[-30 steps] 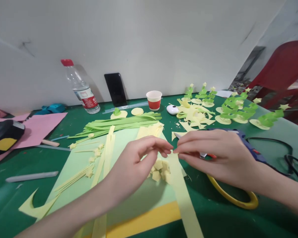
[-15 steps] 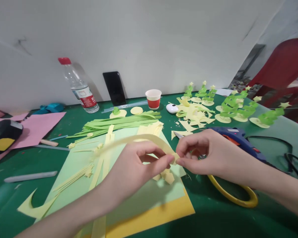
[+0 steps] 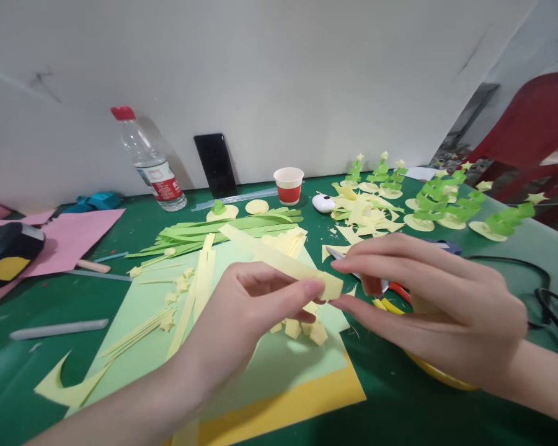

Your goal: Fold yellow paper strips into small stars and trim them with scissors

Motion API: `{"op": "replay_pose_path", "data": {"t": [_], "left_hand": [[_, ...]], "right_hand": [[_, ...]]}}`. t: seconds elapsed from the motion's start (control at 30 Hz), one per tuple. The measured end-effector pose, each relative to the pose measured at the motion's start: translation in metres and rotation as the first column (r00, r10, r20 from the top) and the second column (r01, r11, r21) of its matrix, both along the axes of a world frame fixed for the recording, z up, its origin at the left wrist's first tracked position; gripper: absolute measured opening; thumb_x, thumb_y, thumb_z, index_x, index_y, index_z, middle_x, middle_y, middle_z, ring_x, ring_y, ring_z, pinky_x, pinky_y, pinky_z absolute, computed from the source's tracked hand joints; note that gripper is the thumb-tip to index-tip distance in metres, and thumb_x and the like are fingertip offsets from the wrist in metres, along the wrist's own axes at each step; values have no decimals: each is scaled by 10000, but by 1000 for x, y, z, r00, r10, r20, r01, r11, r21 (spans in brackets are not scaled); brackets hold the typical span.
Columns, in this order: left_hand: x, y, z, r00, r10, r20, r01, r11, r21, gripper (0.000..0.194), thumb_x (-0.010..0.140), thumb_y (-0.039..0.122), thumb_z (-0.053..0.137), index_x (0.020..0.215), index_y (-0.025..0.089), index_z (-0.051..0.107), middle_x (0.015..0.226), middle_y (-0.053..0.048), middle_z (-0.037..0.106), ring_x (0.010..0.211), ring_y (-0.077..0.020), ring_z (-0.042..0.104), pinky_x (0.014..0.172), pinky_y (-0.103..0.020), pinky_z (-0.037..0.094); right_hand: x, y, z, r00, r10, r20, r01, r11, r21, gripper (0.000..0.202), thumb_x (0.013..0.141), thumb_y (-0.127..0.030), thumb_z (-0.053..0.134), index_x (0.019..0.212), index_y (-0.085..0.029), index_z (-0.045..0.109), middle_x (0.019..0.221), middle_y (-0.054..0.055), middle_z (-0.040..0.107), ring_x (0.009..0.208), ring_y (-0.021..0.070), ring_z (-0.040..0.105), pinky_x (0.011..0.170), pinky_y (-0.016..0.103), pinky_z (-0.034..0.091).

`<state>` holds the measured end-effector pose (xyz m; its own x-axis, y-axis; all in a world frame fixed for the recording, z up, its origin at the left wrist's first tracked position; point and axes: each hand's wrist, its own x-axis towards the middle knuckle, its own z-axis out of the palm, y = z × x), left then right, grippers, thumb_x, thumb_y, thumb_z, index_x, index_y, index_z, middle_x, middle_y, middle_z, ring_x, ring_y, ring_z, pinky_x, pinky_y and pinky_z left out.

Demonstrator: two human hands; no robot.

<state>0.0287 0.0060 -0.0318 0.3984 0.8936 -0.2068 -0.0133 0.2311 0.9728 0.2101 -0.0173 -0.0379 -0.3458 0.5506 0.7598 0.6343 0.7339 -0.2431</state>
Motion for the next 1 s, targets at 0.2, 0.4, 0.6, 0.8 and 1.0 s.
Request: {"op": "replay_pose_path", "data": {"t": [0.2,0.4,0.6,0.8,1.0], "left_hand": [[1,-1,-1,999,-35,41,35,999,16,143,717,262,744,578,239,766,627,24,735,574,-94,649,593,-151,536],[-2,0,-3,999,-48,2,48,999,19,112,725,281,738,623,246,770,577,23,717,589,-111,654,607,-170,529],[-1,-1,-1,998,-57,-28,58,997,53,96,728,291,725,663,237,769,556,12,701,590,-127,625,598,-198,521],[-2,1,-1,999,-30,-38,33,996,85,69,721,241,722,671,223,766,598,14,705,602,-126,634,581,-193,514],[0,-2,2,997,-41,-69,50,990,129,114,718,203,678,628,210,748,596,13,687,549,-118,597,517,-198,491]], "right_hand": [[4,-3,5,987,-7,158,-4,997,72,152,869,-107,574,890,-240,645,821,31,742,669,153,699,623,232,589],[8,-2,15,980,44,196,-78,983,168,201,870,-38,565,815,-195,677,750,39,751,659,107,699,610,132,564],[7,0,16,972,63,227,-107,976,189,302,921,-55,485,759,-203,691,694,27,741,597,99,689,542,124,557],[2,0,4,996,33,87,-35,999,18,126,879,-135,576,834,-217,660,803,40,734,606,121,664,554,197,562],[-3,2,4,986,135,-98,-161,917,-364,161,827,-110,543,683,-167,585,580,-10,590,475,69,504,428,153,425]]}}
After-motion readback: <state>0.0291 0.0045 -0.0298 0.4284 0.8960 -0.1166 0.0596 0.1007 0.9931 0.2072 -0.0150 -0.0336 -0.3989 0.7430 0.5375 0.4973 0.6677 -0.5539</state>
